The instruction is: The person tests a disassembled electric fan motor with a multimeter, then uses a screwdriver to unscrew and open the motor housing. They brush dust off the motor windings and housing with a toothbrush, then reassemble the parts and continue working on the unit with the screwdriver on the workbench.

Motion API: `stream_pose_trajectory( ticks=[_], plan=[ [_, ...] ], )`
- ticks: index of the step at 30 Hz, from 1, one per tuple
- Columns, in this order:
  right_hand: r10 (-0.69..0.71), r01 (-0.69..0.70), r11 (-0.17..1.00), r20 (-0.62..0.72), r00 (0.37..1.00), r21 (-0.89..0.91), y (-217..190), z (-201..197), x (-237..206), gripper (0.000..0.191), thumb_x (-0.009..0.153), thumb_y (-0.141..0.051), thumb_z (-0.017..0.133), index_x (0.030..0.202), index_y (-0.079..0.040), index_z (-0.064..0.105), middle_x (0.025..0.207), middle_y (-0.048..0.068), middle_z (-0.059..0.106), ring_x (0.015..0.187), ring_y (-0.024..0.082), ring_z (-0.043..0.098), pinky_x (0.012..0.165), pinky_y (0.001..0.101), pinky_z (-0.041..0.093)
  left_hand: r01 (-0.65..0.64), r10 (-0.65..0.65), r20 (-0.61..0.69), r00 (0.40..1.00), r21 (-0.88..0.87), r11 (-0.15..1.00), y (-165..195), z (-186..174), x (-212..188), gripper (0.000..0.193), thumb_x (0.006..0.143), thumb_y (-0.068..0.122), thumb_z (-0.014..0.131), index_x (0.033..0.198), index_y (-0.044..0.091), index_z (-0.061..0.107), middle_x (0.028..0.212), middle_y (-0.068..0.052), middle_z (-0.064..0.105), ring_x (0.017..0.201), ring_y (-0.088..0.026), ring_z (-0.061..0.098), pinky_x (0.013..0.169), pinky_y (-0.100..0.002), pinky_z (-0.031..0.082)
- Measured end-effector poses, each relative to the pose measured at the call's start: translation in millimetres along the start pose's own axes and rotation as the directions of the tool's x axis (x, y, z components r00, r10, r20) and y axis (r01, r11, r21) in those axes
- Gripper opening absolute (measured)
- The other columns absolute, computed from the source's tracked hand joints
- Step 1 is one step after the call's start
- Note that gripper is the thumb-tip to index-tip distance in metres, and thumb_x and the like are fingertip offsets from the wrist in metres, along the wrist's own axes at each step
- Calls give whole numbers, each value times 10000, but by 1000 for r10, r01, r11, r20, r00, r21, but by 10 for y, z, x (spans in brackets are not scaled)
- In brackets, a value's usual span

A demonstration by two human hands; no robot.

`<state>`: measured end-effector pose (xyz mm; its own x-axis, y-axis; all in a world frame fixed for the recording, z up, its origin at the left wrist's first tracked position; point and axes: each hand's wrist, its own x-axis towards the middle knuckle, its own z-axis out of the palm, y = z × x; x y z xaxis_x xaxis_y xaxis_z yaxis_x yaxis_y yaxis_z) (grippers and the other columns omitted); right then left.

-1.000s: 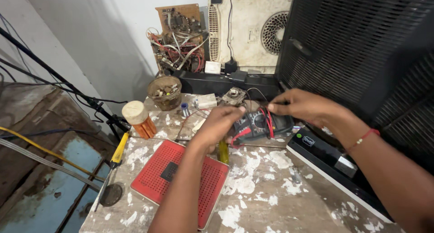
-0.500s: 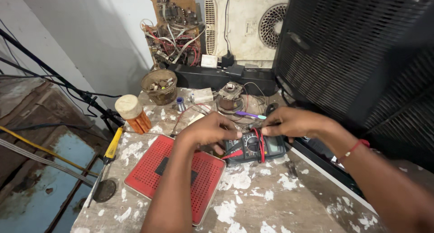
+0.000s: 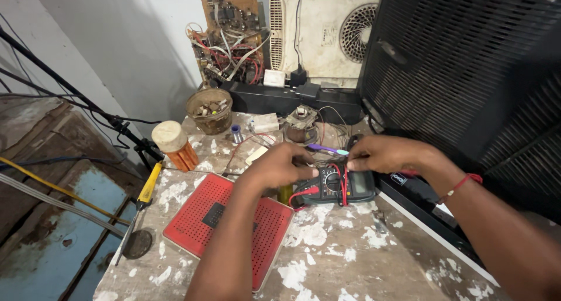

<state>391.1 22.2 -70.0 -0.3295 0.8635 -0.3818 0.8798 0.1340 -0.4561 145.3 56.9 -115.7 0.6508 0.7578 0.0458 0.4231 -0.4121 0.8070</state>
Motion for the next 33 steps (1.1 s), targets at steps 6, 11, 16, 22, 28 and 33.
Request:
stream_pose_trajectory(
  ticks=[6, 11, 16, 22, 28, 33],
  plan=[
    [51, -50, 995, -14, 999, 89, 31, 5, 26, 444, 921, -372, 673, 1195, -28, 728, 1092, 113, 791, 984, 189, 703, 898, 342, 544, 33, -32, 162, 986, -2, 999, 31, 12, -53, 698, 669, 360, 897, 1250, 43, 677, 1168, -166, 740, 1079, -255, 700, 944, -348, 525],
    [-17, 13, 999, -87, 996, -46, 136, 99, 31, 471, 921, -437, 629, 1212, -77, 716, 1141, 116, 752, 1043, 224, 701, 928, 353, 534, -68, 30, 218, 975, 168, 983, 65, 66, -101, 1001, 503, 295, 976, 1369, 40, 543, 1278, -208, 630, 1186, -316, 617, 993, -365, 479],
    [-68, 26, 963, -146, 987, -269, 143, 174, -36, 506, 929, -526, 609, 1230, -133, 717, 1230, 131, 654, 1222, 286, 583, 1044, 447, 435, 26, -69, 123, 990, 317, 948, 91, 103, -120, 919, 518, 210, 941, 1338, 78, 549, 1252, -203, 603, 1164, -345, 601, 973, -386, 494],
    [-170, 129, 937, -100, 980, -324, -22, 293, -145, 880, 675, -529, 883, 1409, -151, 580, 1367, 100, 546, 1323, 303, 426, 1116, 512, 299, 84, -83, 103, 991, 1, 997, 110, 4, -169, 745, 536, 89, 850, 1240, 49, 609, 1033, -172, 735, 922, -305, 748, 782, -387, 596],
    [-192, 146, 965, -213, 958, -216, -91, 373, -119, 953, 596, -426, 906, 1399, -57, 548, 1253, 143, 584, 1215, 296, 547, 1008, 402, 453, -12, 11, -24, 1000, -10, 1000, 92, -6, -145, 836, 535, 35, 873, 1312, 31, 565, 1063, -135, 738, 937, -245, 744, 790, -343, 594],
    [-94, 80, 995, -278, 956, -63, -31, 353, -82, 793, 616, -357, 835, 1324, -72, 620, 1139, 142, 675, 1065, 287, 676, 927, 395, 528, 31, -26, -117, 993, 46, 998, -22, 8, -97, 802, 638, 153, 894, 1347, 16, 547, 1045, -170, 742, 918, -261, 739, 788, -352, 575]
  ],
)
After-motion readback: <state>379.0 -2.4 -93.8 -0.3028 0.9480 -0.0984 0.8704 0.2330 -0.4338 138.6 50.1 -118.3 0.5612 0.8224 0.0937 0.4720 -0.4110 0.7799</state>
